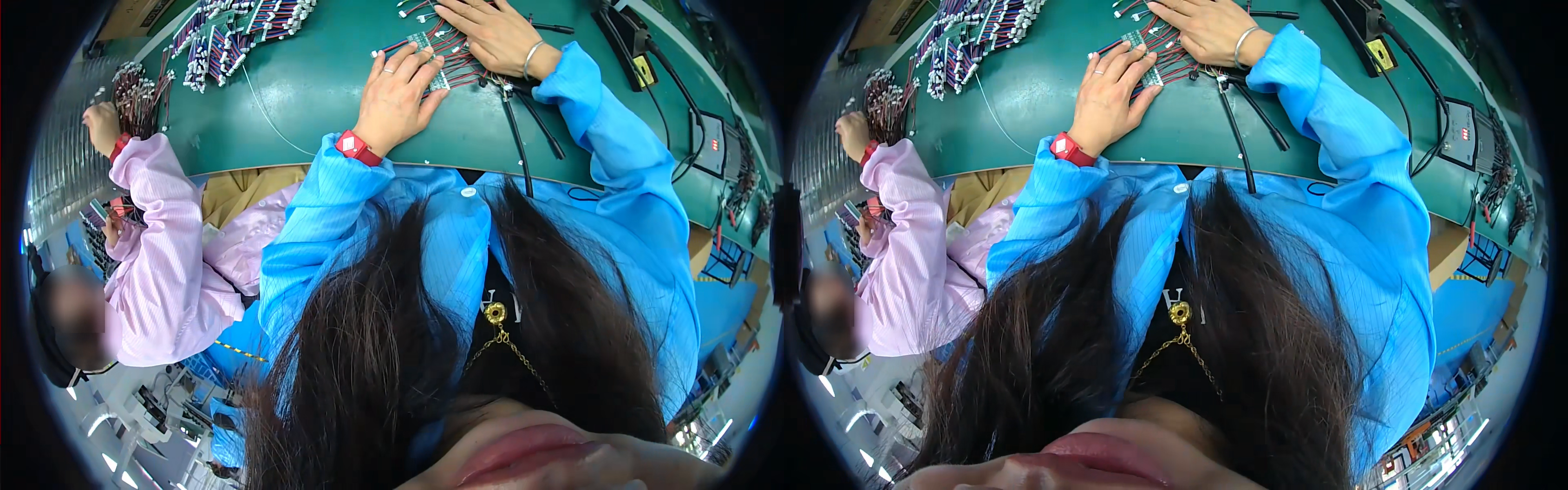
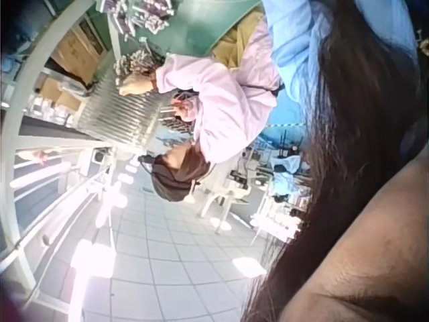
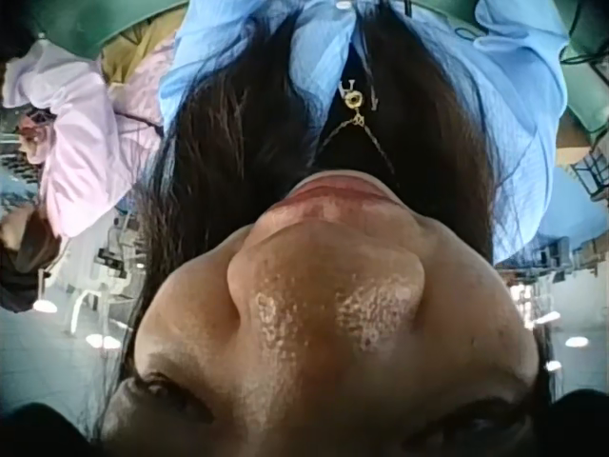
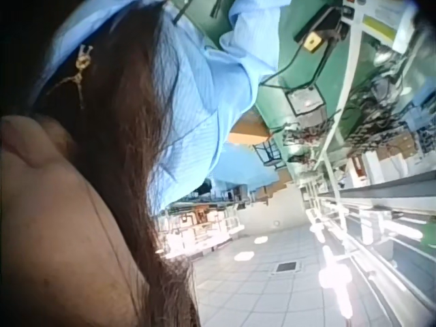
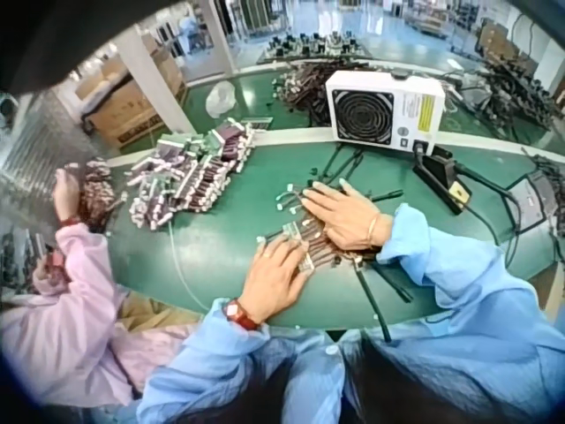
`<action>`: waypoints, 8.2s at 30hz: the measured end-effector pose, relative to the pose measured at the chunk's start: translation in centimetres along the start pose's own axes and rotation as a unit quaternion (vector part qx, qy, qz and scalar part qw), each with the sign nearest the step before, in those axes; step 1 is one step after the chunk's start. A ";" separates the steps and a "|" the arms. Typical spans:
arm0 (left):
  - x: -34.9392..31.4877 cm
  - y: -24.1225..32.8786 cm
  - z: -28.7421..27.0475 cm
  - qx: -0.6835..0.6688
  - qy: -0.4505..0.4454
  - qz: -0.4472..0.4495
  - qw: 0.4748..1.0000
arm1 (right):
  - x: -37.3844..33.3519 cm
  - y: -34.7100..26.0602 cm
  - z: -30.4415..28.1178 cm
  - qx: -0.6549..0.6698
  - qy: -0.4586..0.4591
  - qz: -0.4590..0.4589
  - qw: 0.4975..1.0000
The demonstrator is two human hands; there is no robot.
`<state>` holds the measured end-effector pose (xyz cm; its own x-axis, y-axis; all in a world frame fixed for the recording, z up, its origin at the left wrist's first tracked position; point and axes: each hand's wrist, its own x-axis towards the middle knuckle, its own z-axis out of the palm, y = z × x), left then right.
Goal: Soldering multiple colored wire leads onto a printed circuit board using a soldering iron.
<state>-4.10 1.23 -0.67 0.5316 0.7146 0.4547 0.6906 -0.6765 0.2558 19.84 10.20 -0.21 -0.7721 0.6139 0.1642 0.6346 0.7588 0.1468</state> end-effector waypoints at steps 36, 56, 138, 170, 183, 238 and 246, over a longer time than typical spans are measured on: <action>-15.1 2.9 -5.7 0.185 0.143 -0.070 0.970 | -6.9 -17.7 -21.8 0.763 0.264 -0.362 0.466; -8.2 7.1 -8.2 -0.046 0.172 -0.026 0.984 | -4.8 -18.6 -12.4 0.344 0.245 0.093 0.902; 1.1 4.6 -0.6 -0.071 0.071 -0.163 0.982 | -19.9 1.6 -9.7 0.231 0.516 0.467 0.680; 3.0 2.1 3.5 -0.082 0.163 -0.124 0.975 | -2.3 -8.8 -2.5 0.839 0.407 0.279 0.228; 3.6 2.2 4.1 -0.031 0.166 -0.121 0.978 | -9.0 -9.7 -8.2 0.467 0.376 0.425 0.678; 4.8 3.3 3.7 -0.065 0.139 -0.135 0.979 | -7.4 -9.6 -6.9 0.421 0.284 0.401 0.762; 3.7 3.3 3.9 -0.067 0.110 -0.169 0.977 | -7.5 -9.7 -7.0 0.424 0.285 0.394 0.764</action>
<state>2.09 2.34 -1.45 0.1560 0.8558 0.4932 0.7309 -0.4359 0.5252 19.72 -3.36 3.99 0.1324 0.9420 0.3085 0.4580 0.2179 -0.8619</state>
